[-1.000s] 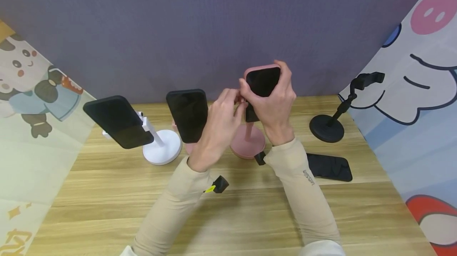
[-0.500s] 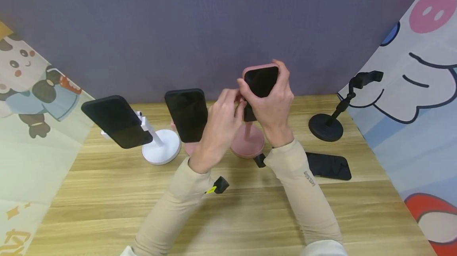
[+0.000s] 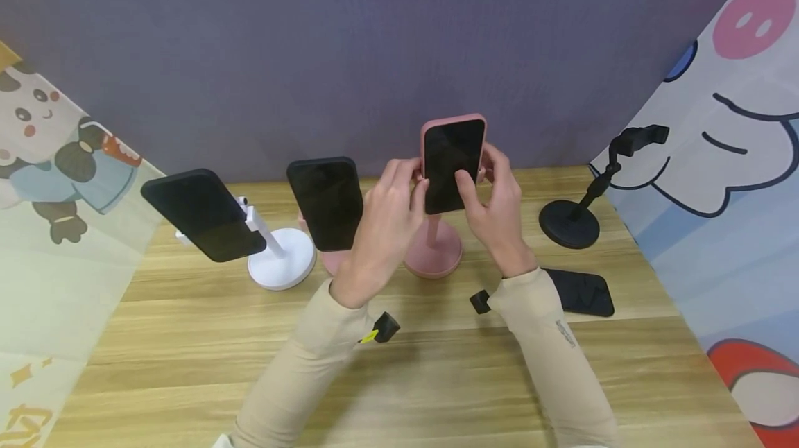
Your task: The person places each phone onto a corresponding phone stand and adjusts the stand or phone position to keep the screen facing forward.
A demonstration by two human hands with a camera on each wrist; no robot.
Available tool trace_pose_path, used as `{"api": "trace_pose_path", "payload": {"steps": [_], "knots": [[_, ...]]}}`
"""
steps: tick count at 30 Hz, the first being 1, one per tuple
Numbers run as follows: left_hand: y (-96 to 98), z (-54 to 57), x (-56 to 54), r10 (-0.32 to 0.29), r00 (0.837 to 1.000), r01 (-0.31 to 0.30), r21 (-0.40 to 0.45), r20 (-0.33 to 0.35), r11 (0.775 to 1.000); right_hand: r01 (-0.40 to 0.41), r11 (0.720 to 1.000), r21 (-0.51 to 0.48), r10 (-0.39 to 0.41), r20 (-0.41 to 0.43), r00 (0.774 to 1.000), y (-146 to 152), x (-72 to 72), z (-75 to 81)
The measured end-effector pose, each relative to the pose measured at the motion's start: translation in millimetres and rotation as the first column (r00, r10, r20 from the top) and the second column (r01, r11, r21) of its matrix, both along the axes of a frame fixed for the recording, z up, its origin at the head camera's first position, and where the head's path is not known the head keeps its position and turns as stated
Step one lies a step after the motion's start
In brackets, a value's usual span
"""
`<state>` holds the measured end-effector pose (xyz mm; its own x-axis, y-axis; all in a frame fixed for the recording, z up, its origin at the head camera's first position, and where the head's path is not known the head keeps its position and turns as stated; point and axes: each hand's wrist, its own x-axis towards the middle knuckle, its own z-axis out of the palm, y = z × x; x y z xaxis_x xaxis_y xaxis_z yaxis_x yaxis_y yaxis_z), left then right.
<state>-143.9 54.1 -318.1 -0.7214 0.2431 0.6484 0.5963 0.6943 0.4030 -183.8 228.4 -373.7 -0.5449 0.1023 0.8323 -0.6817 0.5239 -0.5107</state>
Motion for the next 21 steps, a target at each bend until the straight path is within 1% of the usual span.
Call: {"api": "trace_pose_path", "payload": {"steps": [7, 15, 18, 21], "knots": [[0.8, -0.9, 1.1, 0.008, 1.0, -0.007, 0.011, -0.007, 1.0, -0.064, 0.997, -0.031, 0.064, 0.003, 0.998, 5, 3.4, -8.5], [1.9, -0.6, 1.2, 0.01, 1.0, -0.01, 0.01, -0.009, 1.0, -0.137, 0.984, -0.113, 0.142, 0.041, 0.989, 2, 8.9, -5.9], [2.4, -1.0, 1.0, 0.023, 1.0, -0.023, -0.005, -0.012, 1.0, -0.111, 0.989, -0.102, 0.117, 0.058, 0.991, 1, 11.5, -2.7], [3.2, -1.5, 1.2, 0.034, 0.999, -0.034, -0.014, -0.015, 0.999, -0.042, 0.998, -0.044, 0.045, 0.065, 0.997, 1, 13.4, 1.1]]}}
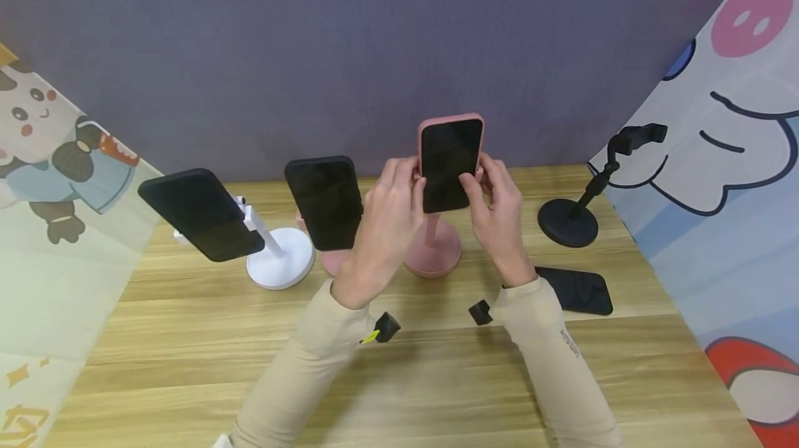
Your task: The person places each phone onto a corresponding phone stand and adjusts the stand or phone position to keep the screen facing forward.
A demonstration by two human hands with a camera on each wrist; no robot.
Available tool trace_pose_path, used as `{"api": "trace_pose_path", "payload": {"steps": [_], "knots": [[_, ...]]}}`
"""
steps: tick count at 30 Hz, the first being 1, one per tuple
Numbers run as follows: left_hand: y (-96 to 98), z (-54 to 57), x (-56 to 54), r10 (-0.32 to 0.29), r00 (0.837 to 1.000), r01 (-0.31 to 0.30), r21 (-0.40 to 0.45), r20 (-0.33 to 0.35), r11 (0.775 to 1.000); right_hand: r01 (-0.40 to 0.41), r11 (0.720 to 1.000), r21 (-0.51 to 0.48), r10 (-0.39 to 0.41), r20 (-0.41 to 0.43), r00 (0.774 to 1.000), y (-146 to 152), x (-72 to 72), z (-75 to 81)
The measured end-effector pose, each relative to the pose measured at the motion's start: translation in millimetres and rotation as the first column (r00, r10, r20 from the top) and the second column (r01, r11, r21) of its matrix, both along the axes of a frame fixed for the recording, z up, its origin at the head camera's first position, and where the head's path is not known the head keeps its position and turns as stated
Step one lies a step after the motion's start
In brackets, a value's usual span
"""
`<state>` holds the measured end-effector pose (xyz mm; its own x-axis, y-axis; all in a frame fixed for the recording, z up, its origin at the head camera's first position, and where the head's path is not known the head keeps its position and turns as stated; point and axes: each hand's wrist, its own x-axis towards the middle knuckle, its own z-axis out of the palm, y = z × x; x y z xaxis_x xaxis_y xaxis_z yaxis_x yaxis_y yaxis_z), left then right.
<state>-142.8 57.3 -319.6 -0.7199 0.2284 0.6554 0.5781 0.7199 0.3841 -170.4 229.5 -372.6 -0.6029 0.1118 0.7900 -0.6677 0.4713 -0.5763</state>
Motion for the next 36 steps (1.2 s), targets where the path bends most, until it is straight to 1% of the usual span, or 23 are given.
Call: {"api": "trace_pose_path", "payload": {"steps": [3, 6, 12, 17, 26, 36], "knots": [[0.8, -0.1, 0.8, 0.016, 1.0, -0.016, -0.016, -0.001, 1.0, 0.046, 0.997, 0.055, -0.046, 0.003, 0.999, 1, 1.7, 4.0], [1.9, -0.8, 1.2, 0.036, 0.999, -0.036, -0.044, -0.013, 0.998, 0.052, 0.995, 0.085, -0.054, 0.019, 0.998, 3, 4.1, 7.2], [3.8, -1.3, 1.9, 0.058, 0.997, -0.061, -0.07, -0.04, 0.996, 0.027, 0.996, 0.088, -0.033, 0.067, 0.997, 6, 6.5, 9.9], [3.4, -0.5, 1.7, 0.072, 0.996, -0.076, -0.098, -0.049, 0.992, 0.031, 0.997, 0.07, -0.035, 0.071, 0.997, 4, 8.2, 9.2], [3.1, 0.8, 1.3, 0.074, 0.996, -0.08, -0.123, -0.046, 0.989, 0.079, 0.995, 0.066, -0.084, 0.076, 0.994, -1, 14.5, 9.5], [2.1, 1.3, 0.8, 0.057, 0.998, -0.059, -0.097, -0.021, 0.994, 0.121, 0.99, 0.068, -0.126, 0.082, 0.989, -6, 20.7, 12.4]]}}
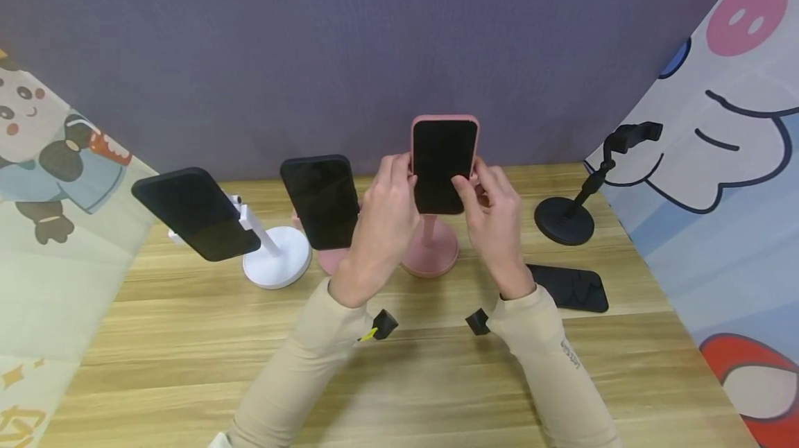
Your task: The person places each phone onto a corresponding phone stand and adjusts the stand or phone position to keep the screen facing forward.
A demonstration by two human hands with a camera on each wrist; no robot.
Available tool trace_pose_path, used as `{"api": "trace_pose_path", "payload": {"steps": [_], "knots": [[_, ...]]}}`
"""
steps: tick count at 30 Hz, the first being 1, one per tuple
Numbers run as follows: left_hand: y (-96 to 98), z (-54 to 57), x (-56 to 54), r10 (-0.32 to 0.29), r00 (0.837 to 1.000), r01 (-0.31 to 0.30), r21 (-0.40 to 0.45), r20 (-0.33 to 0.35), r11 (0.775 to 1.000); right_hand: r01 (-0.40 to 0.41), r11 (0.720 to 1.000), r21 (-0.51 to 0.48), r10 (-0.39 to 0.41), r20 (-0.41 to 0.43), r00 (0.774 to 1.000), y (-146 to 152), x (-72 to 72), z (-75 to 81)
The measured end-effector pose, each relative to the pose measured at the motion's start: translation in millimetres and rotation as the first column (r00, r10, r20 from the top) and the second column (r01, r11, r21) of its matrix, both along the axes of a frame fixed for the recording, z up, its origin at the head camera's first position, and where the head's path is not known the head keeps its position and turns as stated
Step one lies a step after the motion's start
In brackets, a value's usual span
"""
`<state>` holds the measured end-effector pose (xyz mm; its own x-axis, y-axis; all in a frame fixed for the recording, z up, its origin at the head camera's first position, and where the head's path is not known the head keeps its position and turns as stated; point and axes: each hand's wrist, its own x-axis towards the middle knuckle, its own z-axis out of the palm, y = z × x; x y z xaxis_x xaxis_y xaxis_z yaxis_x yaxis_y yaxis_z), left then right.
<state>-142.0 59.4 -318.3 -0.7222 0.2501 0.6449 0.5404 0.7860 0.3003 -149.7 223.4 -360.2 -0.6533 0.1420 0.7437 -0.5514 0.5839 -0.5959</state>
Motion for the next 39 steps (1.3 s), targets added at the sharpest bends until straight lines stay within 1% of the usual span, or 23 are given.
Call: {"api": "trace_pose_path", "payload": {"steps": [8, 15, 20, 26, 31, 34, 39], "knots": [[0.9, 1.5, 2.3, 0.001, 1.0, -0.001, 0.0, 0.029, 1.0, -0.004, 1.0, 0.013, 0.004, 0.002, 1.0, 1, 3.0, -0.8], [1.4, 0.8, 2.3, -0.004, 0.999, 0.003, 0.011, 0.038, 1.0, -0.002, 1.0, -0.02, 0.002, -0.009, 1.0, 0, 3.3, -0.9], [2.5, 0.1, 2.8, 0.002, 0.999, -0.003, 0.022, 0.045, 1.0, -0.015, 0.999, -0.043, 0.015, 0.001, 1.0, -1, 3.7, -1.5], [3.7, -1.5, 3.9, 0.011, 1.0, -0.011, 0.014, 0.018, 1.0, -0.022, 0.997, -0.078, 0.022, -0.008, 1.0, -1, 1.8, -5.5], [3.5, -7.0, 6.0, 0.012, 1.0, -0.012, 0.015, -0.002, 1.0, -0.034, 0.996, -0.077, 0.035, 0.011, 0.999, 1, 1.5, -8.2], [3.9, -10.8, 7.7, 0.026, 1.0, -0.026, 0.02, -0.013, 0.999, -0.044, 0.997, -0.069, 0.046, 0.032, 0.998, 2, 1.7, -9.5], [5.1, -17.5, 10.6, 0.032, 0.998, -0.031, 0.018, -0.059, 0.999, -0.059, 0.997, -0.054, 0.062, 0.047, 0.997, 4, 2.5, -11.9]]}}
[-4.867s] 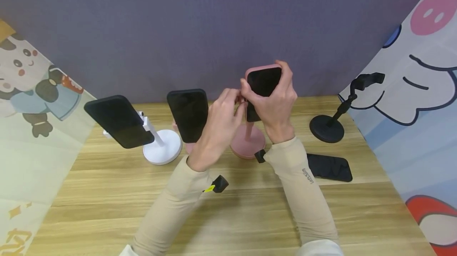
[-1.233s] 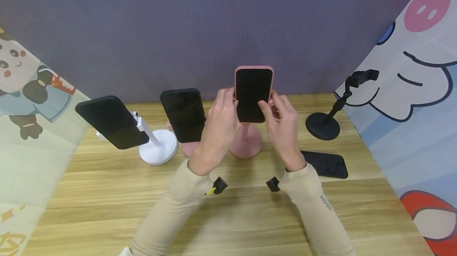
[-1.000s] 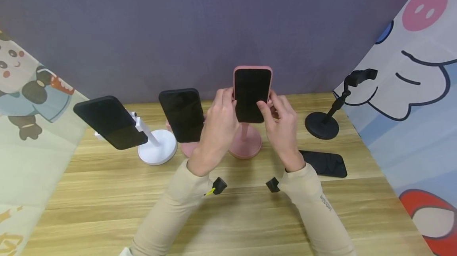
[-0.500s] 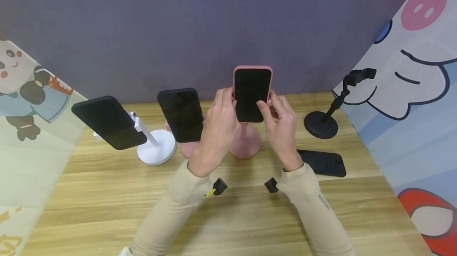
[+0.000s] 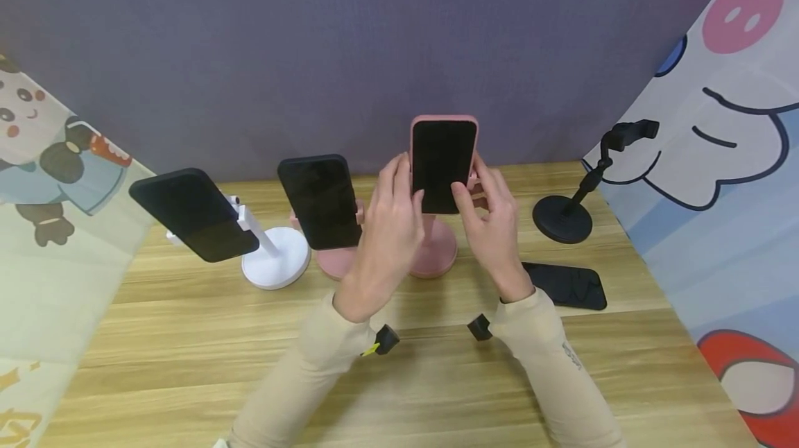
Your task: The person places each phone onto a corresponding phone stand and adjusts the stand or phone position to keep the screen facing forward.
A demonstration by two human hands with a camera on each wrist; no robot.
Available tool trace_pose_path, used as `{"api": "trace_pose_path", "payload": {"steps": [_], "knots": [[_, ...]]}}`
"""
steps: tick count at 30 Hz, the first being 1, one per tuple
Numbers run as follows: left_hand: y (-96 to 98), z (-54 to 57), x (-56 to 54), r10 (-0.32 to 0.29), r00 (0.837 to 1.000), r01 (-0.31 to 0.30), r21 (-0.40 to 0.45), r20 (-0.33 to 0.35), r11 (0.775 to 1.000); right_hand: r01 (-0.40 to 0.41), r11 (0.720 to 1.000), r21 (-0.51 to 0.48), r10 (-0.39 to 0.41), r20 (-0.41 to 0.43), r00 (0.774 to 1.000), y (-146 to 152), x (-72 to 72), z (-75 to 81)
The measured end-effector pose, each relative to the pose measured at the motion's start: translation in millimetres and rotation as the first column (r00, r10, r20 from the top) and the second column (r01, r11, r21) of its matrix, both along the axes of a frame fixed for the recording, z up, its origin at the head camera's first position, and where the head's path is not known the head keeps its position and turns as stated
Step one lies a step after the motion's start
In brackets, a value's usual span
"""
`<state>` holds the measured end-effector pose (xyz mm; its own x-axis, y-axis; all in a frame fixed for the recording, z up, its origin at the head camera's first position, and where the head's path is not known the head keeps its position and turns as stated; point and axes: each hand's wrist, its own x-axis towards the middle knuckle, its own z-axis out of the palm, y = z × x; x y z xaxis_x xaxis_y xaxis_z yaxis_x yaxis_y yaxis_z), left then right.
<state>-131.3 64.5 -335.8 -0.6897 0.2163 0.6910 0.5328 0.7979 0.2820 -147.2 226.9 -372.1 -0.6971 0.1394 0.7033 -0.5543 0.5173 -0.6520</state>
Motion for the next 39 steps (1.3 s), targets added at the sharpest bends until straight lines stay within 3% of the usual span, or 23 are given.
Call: {"api": "trace_pose_path", "payload": {"steps": [15, 21, 27, 39], "knots": [[-8.3, -25.0, 12.6, -0.08, 0.993, 0.084, 0.049, -0.086, 0.995, -0.065, 0.998, 0.001, 0.065, 0.044, 0.997, 6, 4.8, -13.7], [-12.7, -33.5, 14.4, -0.146, 0.981, 0.156, 0.078, -0.125, 0.985, -0.079, 0.997, 0.018, 0.078, 0.067, 0.995, 14, 5.9, -23.3], [-16.9, -42.9, 15.4, -0.168, 0.972, 0.182, 0.071, -0.162, 0.981, -0.089, 0.995, 0.053, 0.083, 0.103, 0.991, 21, 9.0, -29.5], [-20.9, -63.0, 18.3, -0.197, 0.971, 0.204, 0.037, -0.136, 0.978, -0.111, 0.985, 0.131, 0.085, 0.192, 0.978, 30, 14.2, -45.8]]}}
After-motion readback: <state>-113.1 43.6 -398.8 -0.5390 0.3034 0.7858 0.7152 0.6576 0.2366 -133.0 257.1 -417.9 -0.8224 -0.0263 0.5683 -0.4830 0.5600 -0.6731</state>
